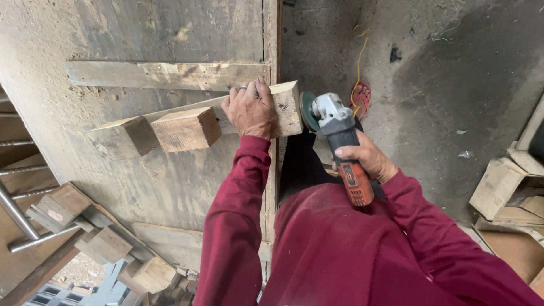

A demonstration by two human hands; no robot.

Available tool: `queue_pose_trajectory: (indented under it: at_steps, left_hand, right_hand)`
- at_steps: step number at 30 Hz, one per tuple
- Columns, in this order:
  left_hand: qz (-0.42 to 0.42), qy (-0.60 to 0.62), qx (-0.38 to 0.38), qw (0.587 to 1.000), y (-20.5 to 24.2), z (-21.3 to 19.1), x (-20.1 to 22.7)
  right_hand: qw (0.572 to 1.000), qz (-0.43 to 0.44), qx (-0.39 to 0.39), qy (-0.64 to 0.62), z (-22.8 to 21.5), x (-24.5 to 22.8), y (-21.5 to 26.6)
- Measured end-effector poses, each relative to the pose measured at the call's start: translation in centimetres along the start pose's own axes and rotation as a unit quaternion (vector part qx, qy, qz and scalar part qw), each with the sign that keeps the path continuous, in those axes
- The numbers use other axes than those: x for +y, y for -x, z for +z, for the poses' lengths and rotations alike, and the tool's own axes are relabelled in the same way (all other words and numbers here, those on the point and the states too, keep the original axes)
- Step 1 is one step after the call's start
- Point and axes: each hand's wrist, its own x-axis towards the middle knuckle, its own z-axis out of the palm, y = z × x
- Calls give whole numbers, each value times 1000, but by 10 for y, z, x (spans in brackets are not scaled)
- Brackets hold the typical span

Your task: The person uses an angle grinder to smooth the edges and surfaces of several small wooden blocks arranged on a wooden pallet. They hold the blocks steady with one hand while operating the tool with the other, moving the grinder along the wood to remove roughness.

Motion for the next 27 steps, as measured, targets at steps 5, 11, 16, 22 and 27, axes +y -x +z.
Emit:
queue_pose_trajectory:
  at_steps: [5,11,16,22,27]
  left_hand:
    - [-9,6,-14,1000,1,3,-3]
    - [5,0,16,1000,-2,4,-1]
    - [-8,-8,3,1000,1,4,-2]
    - [-10,-11,9,1000,2,6,-3]
    - [-22,-8,-8,1000,2,3,-2]
  right_hand:
    - [999,-43,-20,15,-2,1,-2]
    - [999,-32,-19,-7,-14,10,-22]
    - [998,13,-38,-42,-27,22,-19]
    - [999,6,-47,-28,-38,18,-34]
    - [999,20,-26,-30,-36,18,-30]
